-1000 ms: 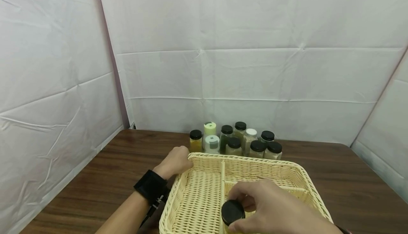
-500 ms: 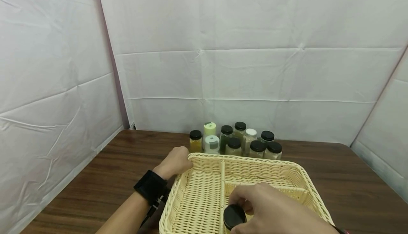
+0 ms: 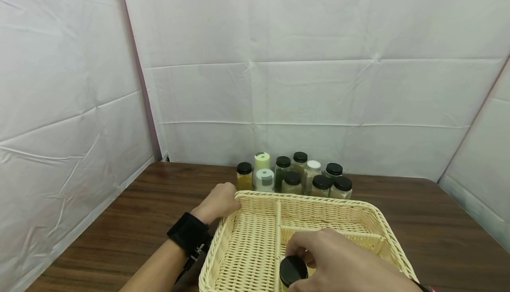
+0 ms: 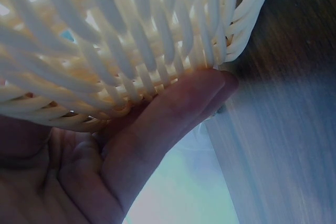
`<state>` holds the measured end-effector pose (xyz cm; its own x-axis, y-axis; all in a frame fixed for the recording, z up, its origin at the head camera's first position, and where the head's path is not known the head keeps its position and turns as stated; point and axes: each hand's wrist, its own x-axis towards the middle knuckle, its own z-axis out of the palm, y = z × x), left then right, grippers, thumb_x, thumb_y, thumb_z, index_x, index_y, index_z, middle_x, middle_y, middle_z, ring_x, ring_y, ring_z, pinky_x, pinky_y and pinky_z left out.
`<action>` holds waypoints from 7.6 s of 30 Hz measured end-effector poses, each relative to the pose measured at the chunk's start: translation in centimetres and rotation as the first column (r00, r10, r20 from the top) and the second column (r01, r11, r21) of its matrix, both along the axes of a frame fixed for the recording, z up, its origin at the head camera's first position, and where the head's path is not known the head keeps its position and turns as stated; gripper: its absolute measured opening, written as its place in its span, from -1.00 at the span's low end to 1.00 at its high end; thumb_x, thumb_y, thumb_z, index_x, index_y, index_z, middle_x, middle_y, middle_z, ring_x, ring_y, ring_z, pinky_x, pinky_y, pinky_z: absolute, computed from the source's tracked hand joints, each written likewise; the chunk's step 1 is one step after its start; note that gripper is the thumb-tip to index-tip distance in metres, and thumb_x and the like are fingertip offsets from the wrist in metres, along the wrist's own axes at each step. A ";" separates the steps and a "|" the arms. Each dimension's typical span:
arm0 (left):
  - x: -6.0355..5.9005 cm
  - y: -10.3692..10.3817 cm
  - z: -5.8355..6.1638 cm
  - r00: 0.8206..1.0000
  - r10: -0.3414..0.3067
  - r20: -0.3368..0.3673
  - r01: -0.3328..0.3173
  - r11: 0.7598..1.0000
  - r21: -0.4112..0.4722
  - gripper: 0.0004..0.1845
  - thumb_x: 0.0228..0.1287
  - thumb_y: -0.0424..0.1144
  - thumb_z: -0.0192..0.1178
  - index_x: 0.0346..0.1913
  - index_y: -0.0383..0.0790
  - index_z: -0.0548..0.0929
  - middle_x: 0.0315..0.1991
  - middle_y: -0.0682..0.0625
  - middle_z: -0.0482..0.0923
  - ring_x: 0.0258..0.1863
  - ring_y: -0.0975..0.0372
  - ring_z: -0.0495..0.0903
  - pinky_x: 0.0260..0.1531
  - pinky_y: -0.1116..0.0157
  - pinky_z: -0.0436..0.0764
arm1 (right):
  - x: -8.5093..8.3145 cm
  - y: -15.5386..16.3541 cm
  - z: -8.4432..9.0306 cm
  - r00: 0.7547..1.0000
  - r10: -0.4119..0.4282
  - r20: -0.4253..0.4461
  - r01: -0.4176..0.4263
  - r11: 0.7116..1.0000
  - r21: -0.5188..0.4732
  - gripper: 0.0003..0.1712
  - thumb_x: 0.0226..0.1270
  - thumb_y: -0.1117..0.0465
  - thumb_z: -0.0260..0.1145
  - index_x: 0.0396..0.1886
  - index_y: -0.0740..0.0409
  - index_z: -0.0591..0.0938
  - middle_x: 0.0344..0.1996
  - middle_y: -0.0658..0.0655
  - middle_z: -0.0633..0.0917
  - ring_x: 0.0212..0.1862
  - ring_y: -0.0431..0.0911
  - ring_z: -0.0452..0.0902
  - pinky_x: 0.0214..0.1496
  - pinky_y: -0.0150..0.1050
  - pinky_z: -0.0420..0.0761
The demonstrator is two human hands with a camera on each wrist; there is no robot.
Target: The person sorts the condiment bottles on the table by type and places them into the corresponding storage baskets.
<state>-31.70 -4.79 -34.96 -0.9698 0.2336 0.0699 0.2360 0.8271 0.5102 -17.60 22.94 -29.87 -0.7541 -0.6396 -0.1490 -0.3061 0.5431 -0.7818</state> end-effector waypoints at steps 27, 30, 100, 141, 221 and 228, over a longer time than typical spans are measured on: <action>0.1 -0.2 0.0 1.000 -0.029 0.003 0.029 0.999 0.023 -0.45 0.38 -0.60 0.14 -0.66 -0.08 0.17 -0.63 0.08 -0.07 -0.64 0.26 -0.04 -0.55 0.30 0.11 | -0.5 1.0 -0.2 0.998 0.057 -0.042 -0.054 0.997 0.054 -0.61 0.27 0.27 0.59 0.04 0.04 0.65 -0.10 -0.06 0.71 -0.03 -0.24 0.73 -0.07 -0.33 0.62; 0.2 -0.2 0.0 0.999 -0.035 -0.002 0.035 0.999 0.031 -0.44 0.37 -0.61 0.13 -0.65 -0.07 0.15 -0.63 0.09 -0.09 -0.62 0.27 -0.08 -0.54 0.29 0.09 | -0.6 1.1 -0.3 0.998 0.051 -0.034 -0.049 0.997 0.051 -0.61 0.28 0.28 0.59 0.05 0.04 0.65 -0.10 -0.05 0.73 -0.05 -0.22 0.73 -0.08 -0.33 0.62; 0.0 0.0 -0.3 0.999 -0.016 -0.051 0.017 1.000 0.013 -0.51 0.29 -0.59 0.18 -0.65 -0.11 0.24 -0.60 0.07 -0.03 -0.63 0.22 0.08 -0.56 0.30 0.21 | -8.2 8.0 3.3 0.707 -0.476 -0.523 0.489 0.863 -0.125 -0.35 0.64 -0.18 0.25 0.42 0.19 0.53 0.31 0.34 0.61 0.34 0.36 0.49 0.16 0.26 0.55; -0.2 0.0 -0.2 0.998 -0.015 -0.056 0.014 1.000 -0.016 -0.52 0.25 -0.58 0.20 -0.68 -0.12 0.26 -0.62 0.07 0.02 -0.64 0.21 0.16 -0.57 0.32 0.25 | -12.3 10.9 0.7 0.691 -0.469 -0.550 0.499 0.860 -0.105 -0.27 0.64 -0.19 0.23 0.45 0.31 0.48 0.28 0.45 0.58 0.29 0.38 0.48 0.16 0.23 0.52; 0.1 -0.1 0.1 0.999 -0.032 -0.025 0.032 0.999 0.019 -0.46 0.27 -0.62 0.12 -0.68 -0.07 0.15 -0.63 0.10 -0.08 -0.63 0.27 -0.06 -0.56 0.32 0.08 | -14.0 10.5 -2.0 0.837 -0.356 -0.416 0.429 0.898 0.095 -0.29 0.59 0.17 0.33 0.43 0.61 0.32 0.09 0.47 0.58 0.01 0.21 0.56 -0.05 -0.02 0.50; 0.1 -0.1 0.1 1.000 -0.022 -0.022 0.022 1.000 0.010 -0.47 0.27 -0.61 0.14 -0.68 -0.08 0.17 -0.61 0.09 -0.07 -0.63 0.25 -0.02 -0.56 0.32 0.11 | -13.9 10.6 -2.1 0.839 -0.367 -0.401 0.430 0.900 0.076 -0.30 0.60 0.15 0.32 0.42 0.60 0.33 0.07 0.43 0.59 0.01 0.17 0.58 -0.06 -0.03 0.50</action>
